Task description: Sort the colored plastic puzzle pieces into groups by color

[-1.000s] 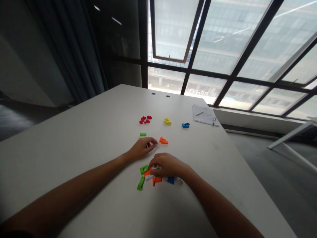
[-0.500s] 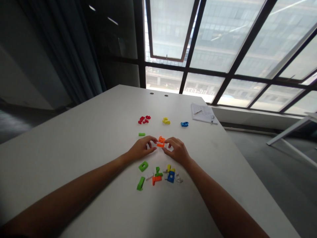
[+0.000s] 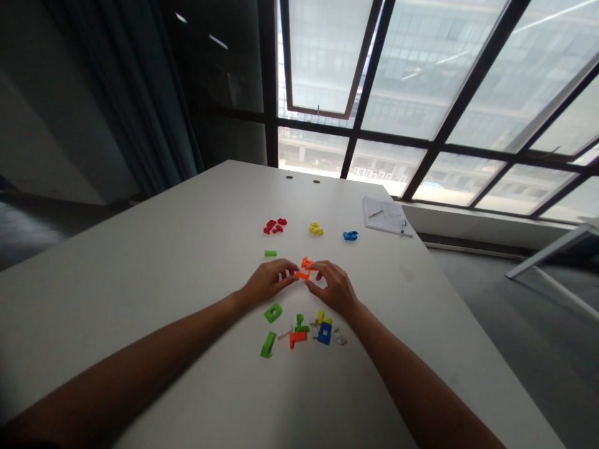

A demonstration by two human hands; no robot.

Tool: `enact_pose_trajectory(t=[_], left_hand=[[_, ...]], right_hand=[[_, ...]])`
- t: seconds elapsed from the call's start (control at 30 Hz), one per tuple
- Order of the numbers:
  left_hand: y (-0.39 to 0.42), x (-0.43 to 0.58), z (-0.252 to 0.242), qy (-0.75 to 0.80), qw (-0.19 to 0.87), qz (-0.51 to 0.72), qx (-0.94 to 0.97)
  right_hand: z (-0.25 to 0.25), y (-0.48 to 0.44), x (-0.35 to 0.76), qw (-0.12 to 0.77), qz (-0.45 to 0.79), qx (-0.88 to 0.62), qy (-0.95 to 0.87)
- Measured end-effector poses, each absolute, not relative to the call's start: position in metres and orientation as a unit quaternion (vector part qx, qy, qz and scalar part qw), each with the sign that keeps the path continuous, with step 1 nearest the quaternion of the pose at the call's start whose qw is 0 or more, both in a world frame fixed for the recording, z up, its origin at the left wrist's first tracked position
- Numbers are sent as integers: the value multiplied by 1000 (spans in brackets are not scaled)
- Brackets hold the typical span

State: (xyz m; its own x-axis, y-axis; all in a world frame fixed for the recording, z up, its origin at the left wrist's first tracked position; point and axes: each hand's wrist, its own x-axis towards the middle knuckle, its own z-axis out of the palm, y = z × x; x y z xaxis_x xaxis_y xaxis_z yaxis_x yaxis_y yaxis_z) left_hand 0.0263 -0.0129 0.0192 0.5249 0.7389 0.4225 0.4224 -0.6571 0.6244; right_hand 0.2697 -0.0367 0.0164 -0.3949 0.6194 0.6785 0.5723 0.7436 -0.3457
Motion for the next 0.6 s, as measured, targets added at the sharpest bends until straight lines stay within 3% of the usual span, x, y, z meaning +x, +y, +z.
enact_pose_trajectory(t=[0.37,0.6], left_hand=[[-11,28,19,398,188,367,819],[-10,29,18,405,178,346,827]], right_hand=[[17,-29,281,419,-22,-355,-835],[3,-12,302,318,-4,-462,-828]])
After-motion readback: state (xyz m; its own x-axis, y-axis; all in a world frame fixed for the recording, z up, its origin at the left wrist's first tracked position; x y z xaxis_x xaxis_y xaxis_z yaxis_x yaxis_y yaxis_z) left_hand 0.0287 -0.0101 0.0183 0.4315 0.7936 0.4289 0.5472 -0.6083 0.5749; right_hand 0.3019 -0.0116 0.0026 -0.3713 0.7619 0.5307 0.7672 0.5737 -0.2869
